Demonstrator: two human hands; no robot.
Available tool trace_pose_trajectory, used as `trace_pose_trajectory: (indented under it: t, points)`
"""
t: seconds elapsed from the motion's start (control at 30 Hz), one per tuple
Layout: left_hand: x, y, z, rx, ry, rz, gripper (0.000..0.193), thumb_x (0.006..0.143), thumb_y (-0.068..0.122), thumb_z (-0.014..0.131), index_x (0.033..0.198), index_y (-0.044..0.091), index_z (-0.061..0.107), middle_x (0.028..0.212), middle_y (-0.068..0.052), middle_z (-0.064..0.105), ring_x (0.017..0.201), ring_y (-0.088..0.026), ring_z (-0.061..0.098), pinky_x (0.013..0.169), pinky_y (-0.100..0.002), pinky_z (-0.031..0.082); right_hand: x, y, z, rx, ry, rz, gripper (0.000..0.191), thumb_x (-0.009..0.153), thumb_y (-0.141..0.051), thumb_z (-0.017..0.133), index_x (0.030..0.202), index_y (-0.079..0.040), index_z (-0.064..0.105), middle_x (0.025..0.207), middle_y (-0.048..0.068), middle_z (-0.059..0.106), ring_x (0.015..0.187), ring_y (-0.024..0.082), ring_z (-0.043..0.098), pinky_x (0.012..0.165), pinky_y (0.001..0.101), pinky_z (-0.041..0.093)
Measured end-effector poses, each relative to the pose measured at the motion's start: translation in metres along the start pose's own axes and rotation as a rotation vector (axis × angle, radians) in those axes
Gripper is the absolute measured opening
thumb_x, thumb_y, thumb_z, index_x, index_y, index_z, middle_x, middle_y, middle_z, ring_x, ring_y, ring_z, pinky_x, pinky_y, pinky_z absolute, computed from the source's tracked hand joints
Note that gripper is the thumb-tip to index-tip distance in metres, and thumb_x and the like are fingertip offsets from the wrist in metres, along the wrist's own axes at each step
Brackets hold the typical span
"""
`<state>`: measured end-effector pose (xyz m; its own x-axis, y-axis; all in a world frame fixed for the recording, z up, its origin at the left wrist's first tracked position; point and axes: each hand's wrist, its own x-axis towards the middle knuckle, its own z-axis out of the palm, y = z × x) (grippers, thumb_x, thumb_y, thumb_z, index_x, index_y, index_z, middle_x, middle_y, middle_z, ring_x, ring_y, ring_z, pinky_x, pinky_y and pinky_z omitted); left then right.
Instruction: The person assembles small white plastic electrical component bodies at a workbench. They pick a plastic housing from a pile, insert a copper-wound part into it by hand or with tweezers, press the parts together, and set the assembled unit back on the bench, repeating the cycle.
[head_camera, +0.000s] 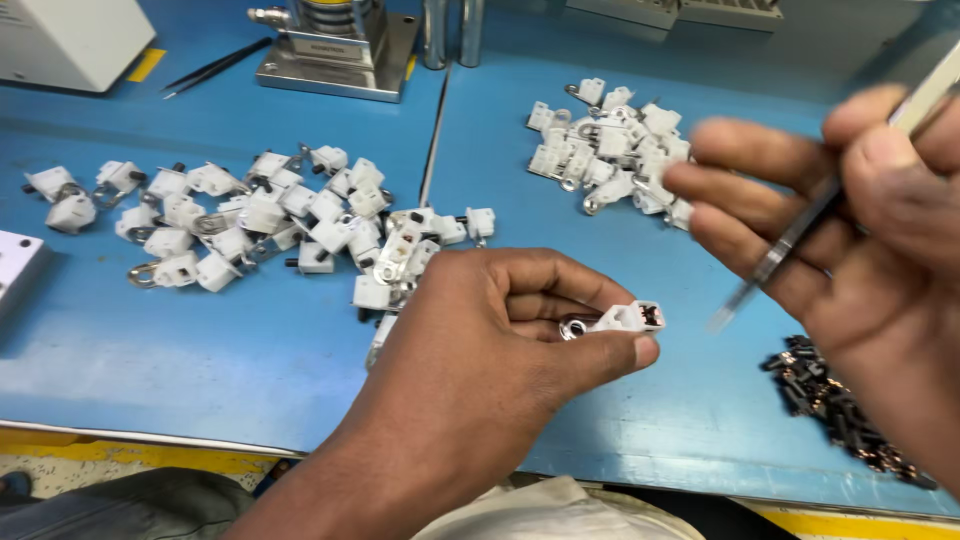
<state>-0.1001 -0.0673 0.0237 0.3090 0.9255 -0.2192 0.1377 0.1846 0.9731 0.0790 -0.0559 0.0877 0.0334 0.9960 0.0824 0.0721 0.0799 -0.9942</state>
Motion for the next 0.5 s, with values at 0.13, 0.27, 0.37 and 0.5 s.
trace_pose_trajectory:
  t: [0.13, 0.27, 0.37, 0.5]
  points:
    - [-0.004, 0.015, 0.009, 0.043, -0.002, -0.011, 0.033, 0.080, 0.027, 0.084, 0.105, 0.006, 0.082, 0.069, -0.007, 0.078, 0.057, -0.006, 0.061, 0.054, -0.024, 0.052, -0.005, 0.021, -0.024, -0.082, -0.148, -0.240, 0.014, 0.111, -0.026, 0.036, 0.117, -0.016, 0.045, 0.126, 0.025, 0.067, 0.127, 0.037, 0.069, 0.102, 0.0467, 0.055]
    - [-0.004, 0.024, 0.016, 0.040, 0.008, 0.082, 0.033, 0.079, 0.026, 0.084, 0.104, 0.004, 0.082, 0.073, -0.002, 0.081, 0.060, -0.004, 0.067, 0.056, -0.023, 0.056, -0.006, 0.036, -0.048, -0.120, -0.155, -0.286, 0.017, 0.110, -0.029, 0.033, 0.121, -0.017, 0.040, 0.127, 0.024, 0.065, 0.127, 0.035, 0.069, 0.104, 0.0463, 0.055]
    - [-0.004, 0.024, 0.020, 0.086, 0.026, -0.015, 0.031, 0.077, 0.026, 0.083, 0.100, 0.006, 0.083, 0.070, -0.005, 0.080, 0.059, -0.007, 0.067, 0.056, -0.025, 0.057, -0.002, 0.038, -0.051, -0.168, -0.151, -0.317, 0.020, 0.111, -0.032, 0.032, 0.121, -0.016, 0.037, 0.126, 0.022, 0.066, 0.126, 0.034, 0.068, 0.105, 0.0457, 0.055]
    - [-0.003, 0.020, 0.020, 0.089, 0.071, -0.022, 0.032, 0.076, 0.028, 0.085, 0.099, 0.007, 0.083, 0.075, -0.006, 0.081, 0.066, -0.008, 0.072, 0.063, -0.026, 0.059, -0.004, 0.033, -0.034, -0.287, -0.196, -0.346, 0.030, 0.109, -0.038, 0.032, 0.118, -0.009, 0.038, 0.119, 0.023, 0.070, 0.120, 0.032, 0.071, 0.099, 0.0455, 0.058]
